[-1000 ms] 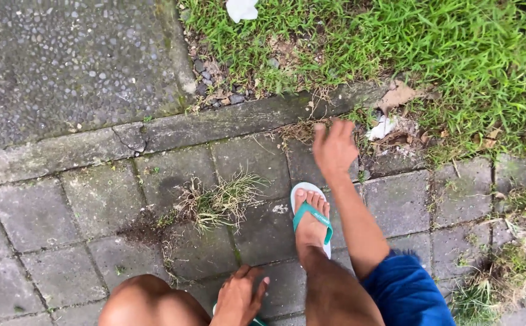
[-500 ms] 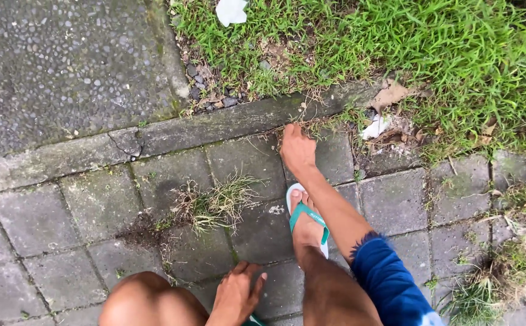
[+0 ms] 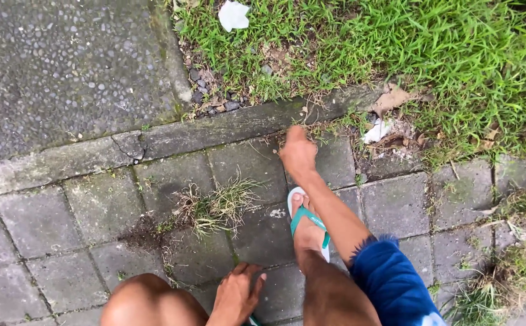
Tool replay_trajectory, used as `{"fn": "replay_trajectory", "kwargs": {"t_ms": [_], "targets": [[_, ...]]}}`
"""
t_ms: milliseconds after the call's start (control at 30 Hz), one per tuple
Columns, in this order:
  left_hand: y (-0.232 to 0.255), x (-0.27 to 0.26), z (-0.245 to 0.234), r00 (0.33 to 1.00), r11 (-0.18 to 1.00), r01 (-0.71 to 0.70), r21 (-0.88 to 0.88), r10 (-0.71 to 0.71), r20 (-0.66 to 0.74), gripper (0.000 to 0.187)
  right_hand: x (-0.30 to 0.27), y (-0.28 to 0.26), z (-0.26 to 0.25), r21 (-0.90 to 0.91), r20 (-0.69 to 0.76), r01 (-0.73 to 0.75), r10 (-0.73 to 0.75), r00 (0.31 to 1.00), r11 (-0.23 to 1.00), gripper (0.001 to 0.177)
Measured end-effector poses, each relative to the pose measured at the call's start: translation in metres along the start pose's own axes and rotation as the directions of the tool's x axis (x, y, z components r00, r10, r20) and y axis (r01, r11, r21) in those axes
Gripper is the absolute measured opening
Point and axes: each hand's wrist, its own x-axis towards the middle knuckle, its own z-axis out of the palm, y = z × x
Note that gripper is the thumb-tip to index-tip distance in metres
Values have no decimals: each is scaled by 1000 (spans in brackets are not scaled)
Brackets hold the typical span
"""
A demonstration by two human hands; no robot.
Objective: Pulling weeds and grass from between paving stones and the edge of a garden bed by hand.
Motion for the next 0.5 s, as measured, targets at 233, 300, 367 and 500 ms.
{"fn": "replay_trajectory", "kwargs": {"t_ms": [233,300,367,500], "targets": [[0,3,3,999,999,-38,0,38,1,34,4,44,-47,53,-339,84,-61,939,995,23],[4,2,0,1000,1000,-9,11,9,29,33,-4,32,-46,-210,-320,73,-139,937,975,70],[3,0,0,1000,1000,-7,12,6,26,34,-10,14,-41,-258,-211,30,-86,974,966,67],[0,6,1,999,1000,-12,4,12,-38,33,14,34,-4,-491,-195,161,-289,937,856,32]]}}
